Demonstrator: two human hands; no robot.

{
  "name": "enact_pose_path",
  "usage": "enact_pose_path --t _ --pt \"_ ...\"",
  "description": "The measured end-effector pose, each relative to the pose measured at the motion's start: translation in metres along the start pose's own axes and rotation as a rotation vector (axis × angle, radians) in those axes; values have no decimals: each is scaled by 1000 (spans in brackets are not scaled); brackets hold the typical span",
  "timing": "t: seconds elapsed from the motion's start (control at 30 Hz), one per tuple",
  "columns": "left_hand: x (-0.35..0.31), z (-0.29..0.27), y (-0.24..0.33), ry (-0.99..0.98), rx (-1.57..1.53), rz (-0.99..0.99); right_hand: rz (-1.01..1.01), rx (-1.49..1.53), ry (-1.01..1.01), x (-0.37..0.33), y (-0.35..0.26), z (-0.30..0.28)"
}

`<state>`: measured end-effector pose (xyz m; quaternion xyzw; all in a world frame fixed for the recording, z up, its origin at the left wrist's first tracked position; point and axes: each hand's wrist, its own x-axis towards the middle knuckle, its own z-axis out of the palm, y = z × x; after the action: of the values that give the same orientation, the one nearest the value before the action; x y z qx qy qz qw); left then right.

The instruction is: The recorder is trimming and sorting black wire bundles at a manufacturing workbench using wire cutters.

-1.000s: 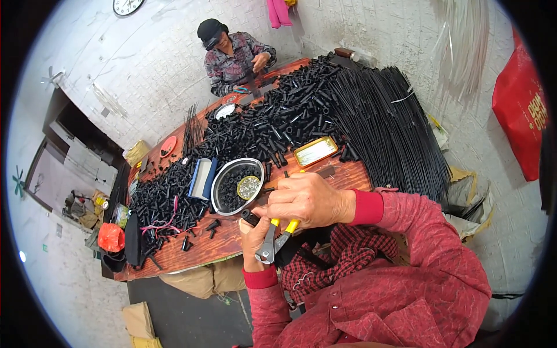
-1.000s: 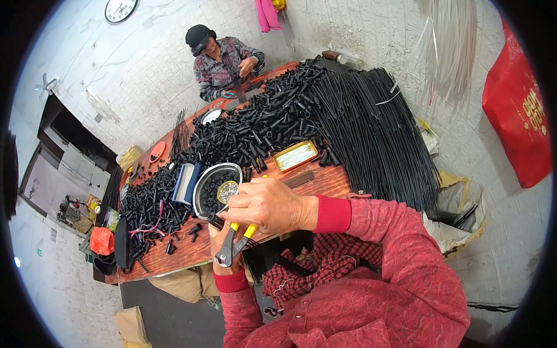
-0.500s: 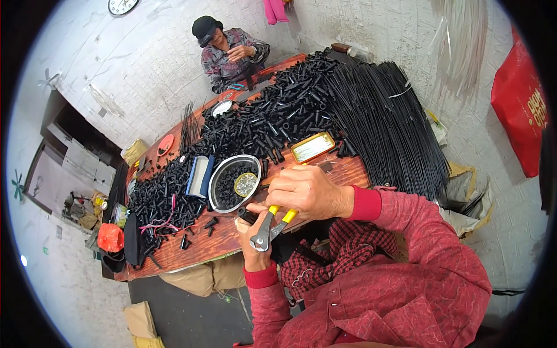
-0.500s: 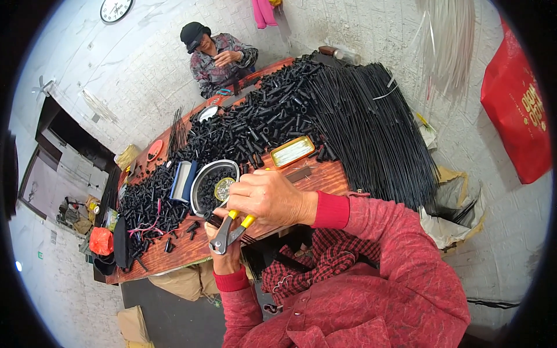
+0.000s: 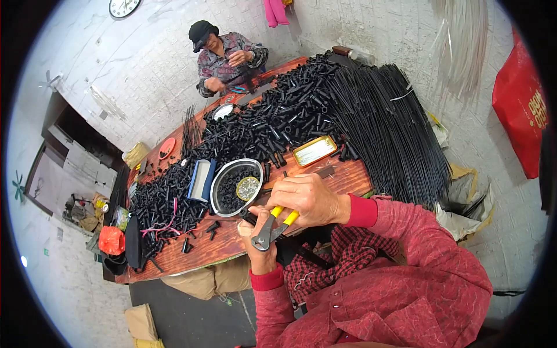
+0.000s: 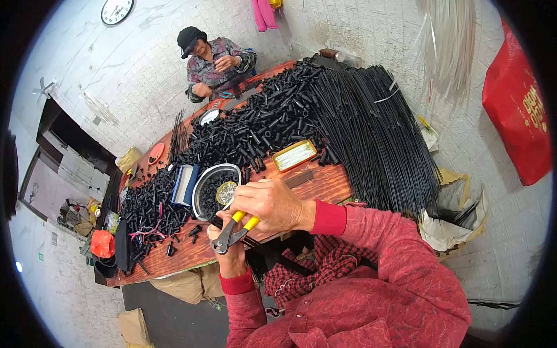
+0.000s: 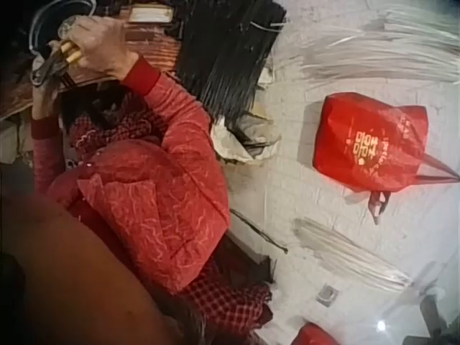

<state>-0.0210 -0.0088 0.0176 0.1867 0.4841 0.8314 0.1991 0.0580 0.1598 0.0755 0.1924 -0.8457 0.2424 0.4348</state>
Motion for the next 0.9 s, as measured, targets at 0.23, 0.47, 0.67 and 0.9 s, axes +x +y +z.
enact_pose_path --t 0.23,0.47,0.67,0.9 --pt "9 -14 -20 91 30 78 139 151 59 3 0 12" --pt "6 15 5 -130 -227 122 807 1097 -28 4 -8 30" --pt "-2 12 5 -137 -225 131 905 1196 -38 3 -13 43" --pt "-4 13 5 -114 -188 147 896 1201 -17 4 -12 53"
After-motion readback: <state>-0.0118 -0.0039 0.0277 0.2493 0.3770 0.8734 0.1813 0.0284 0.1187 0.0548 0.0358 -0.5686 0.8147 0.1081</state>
